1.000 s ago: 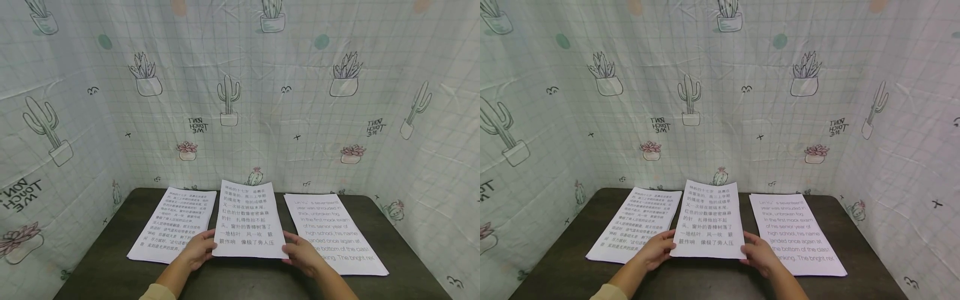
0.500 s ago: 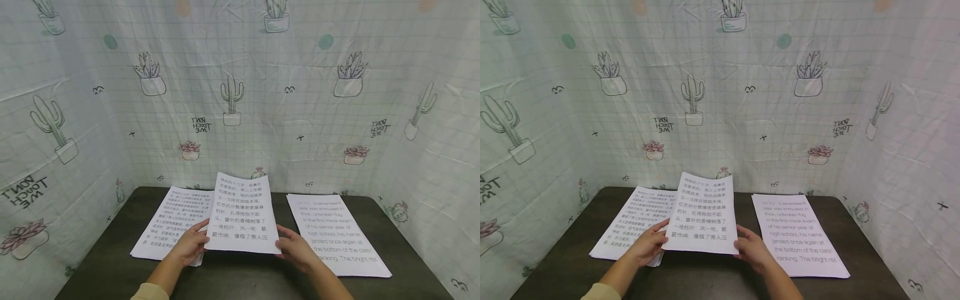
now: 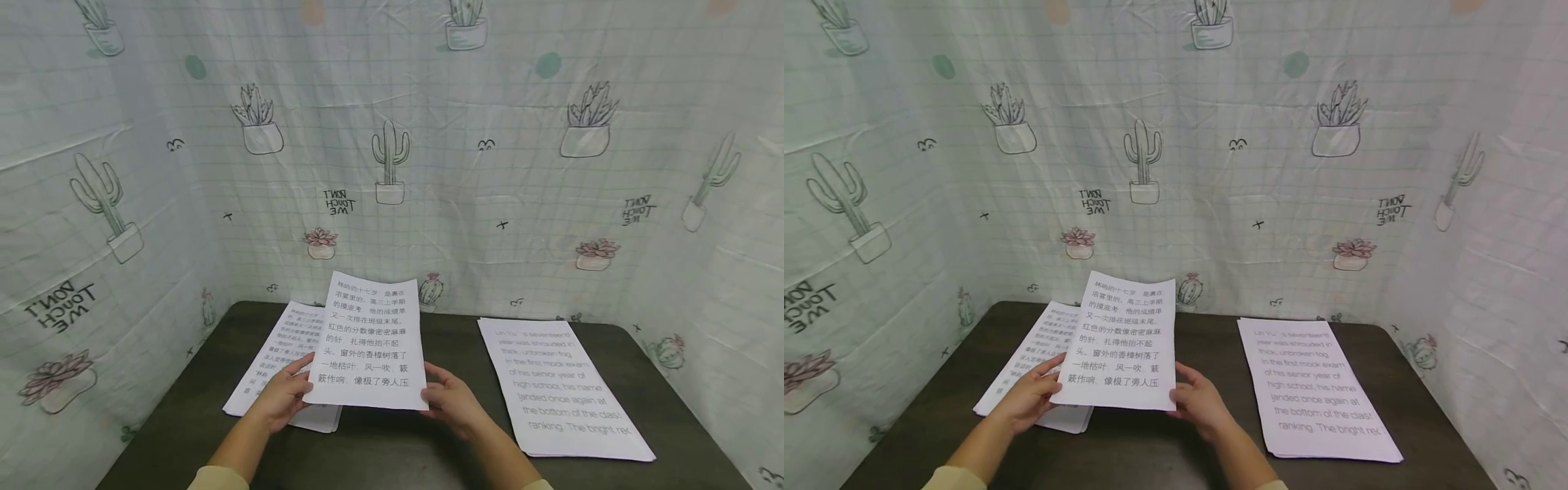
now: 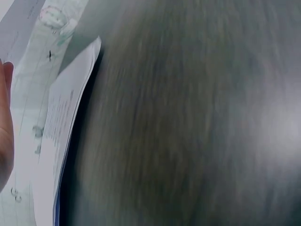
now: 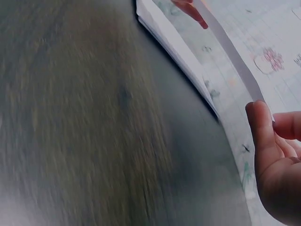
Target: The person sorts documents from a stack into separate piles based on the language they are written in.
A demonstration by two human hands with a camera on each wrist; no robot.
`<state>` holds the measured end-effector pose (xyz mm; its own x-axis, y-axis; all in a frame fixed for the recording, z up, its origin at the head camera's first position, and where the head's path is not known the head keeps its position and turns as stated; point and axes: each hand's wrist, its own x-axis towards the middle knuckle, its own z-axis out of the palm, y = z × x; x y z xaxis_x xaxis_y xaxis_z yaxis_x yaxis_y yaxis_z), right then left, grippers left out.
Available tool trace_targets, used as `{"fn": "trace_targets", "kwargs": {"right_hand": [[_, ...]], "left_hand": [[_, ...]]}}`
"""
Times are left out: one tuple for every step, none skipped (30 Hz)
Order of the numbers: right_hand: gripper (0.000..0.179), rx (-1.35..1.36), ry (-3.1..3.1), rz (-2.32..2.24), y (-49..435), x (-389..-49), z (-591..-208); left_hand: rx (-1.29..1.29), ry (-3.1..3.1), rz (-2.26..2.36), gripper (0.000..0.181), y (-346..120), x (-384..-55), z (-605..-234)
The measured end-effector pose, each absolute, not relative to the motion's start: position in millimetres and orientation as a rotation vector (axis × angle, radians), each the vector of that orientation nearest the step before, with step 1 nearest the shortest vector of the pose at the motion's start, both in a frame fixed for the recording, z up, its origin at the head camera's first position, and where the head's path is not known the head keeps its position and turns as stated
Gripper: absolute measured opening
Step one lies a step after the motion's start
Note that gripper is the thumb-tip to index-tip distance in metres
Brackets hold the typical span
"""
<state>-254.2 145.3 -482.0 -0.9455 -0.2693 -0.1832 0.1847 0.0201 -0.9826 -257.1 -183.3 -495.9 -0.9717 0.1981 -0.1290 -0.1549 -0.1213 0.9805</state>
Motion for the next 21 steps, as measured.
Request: {"fn": "trace_targets", "kwargs": {"right_hand": [[0.065, -0.085, 1.984, -1.997, 141.6, -254.2, -482.2], [0.065, -0.086, 1.986, -1.998, 137.7, -254.2, -482.6], [0.065, -0.085, 1.984, -2.001, 134.0, -254.1, -482.9], [0.065, -0.088, 1.983, -2.004, 130.4, -254.3, -483.3], [0.065, -0.088, 1.982, -2.006, 126.9, -254.1, -483.1], [0.065, -0.089, 1.982, -2.007, 123.3, -254.0, -483.2], [0.066, -0.094, 1.979, -2.01, 119.8, -254.4, -483.4], [0.066, -0.097, 1.978, -2.01, 116.2, -254.5, -483.4], [0.066, -0.101, 1.976, -2.009, 112.3, -254.5, -483.1], [0.066, -0.108, 1.968, -2.01, 108.4, -254.8, -483.1], [0.066, -0.108, 1.963, -2.01, 104.4, -254.7, -482.9], [0.066, -0.112, 1.956, -2.01, 100.4, -255.1, -483.0], [0.066, -0.116, 1.951, -2.01, 96.5, -255.6, -483.1], [0.066, -0.118, 1.947, -2.008, 92.6, -255.6, -483.1], [0.066, -0.124, 1.94, -2.01, 89.0, -256.1, -483.5], [0.066, -0.126, 1.937, -2.01, 85.4, -256.6, -483.9], [0.066, -0.127, 1.937, -2.009, 82.1, -257.0, -484.1], [0.066, -0.13, 1.936, -2.009, 79.1, -257.4, -484.6], [0.067, -0.131, 1.933, -2.01, 76.3, -257.8, -485.1], [0.067, -0.132, 1.932, -2.011, 73.6, -258.1, -485.6], [0.067, -0.134, 1.928, -2.014, 71.1, -258.4, -485.9]], "left_hand": [[0.048, 1.913, 2.187, 0.07, -186.8, -256.8, -496.0], [0.048, 1.917, 2.188, 0.07, -190.1, -256.4, -496.0], [0.042, 1.928, 2.182, 0.07, -193.5, -256.2, -496.0], [0.037, 1.938, 2.178, 0.07, -196.6, -255.7, -495.7], [0.03, 1.947, 2.173, 0.069, -199.9, -255.5, -495.6], [0.018, 1.957, 2.171, 0.069, -202.8, -255.0, -495.4], [0.01, 1.965, 2.168, 0.068, -206.0, -254.7, -495.1], [0.0, 1.977, 2.167, 0.068, -209.1, -254.1, -494.8], [-0.012, 1.989, 2.161, 0.068, -212.4, -253.7, -494.6], [-0.024, 1.995, 2.163, 0.067, -215.7, -253.1, -494.3], [-0.036, 2.001, 2.164, 0.066, -219.1, -252.6, -494.2], [-0.046, 2.008, 2.165, 0.066, -222.3, -252.0, -493.9], [-0.058, 2.015, 2.167, 0.065, -225.5, -251.6, -493.8], [-0.071, 2.023, 2.169, 0.065, -228.7, -251.1, -493.8], [-0.081, 2.024, 2.173, 0.065, -231.9, -250.9, -493.7], [-0.091, 2.025, 2.177, 0.064, -234.8, -250.4, -493.6], [-0.097, 2.028, 2.178, 0.064, -237.5, -250.0, -493.5], [-0.101, 2.033, 2.178, 0.064, -240.1, -249.6, -493.6], [-0.115, 2.035, 2.184, 0.064, -242.4, -249.3, -493.7], [-0.119, 2.038, 2.185, 0.064, -244.7, -248.9, -493.8], [-0.129, 2.041, 2.185, 0.064, -246.8, -248.6, -493.7]]}}
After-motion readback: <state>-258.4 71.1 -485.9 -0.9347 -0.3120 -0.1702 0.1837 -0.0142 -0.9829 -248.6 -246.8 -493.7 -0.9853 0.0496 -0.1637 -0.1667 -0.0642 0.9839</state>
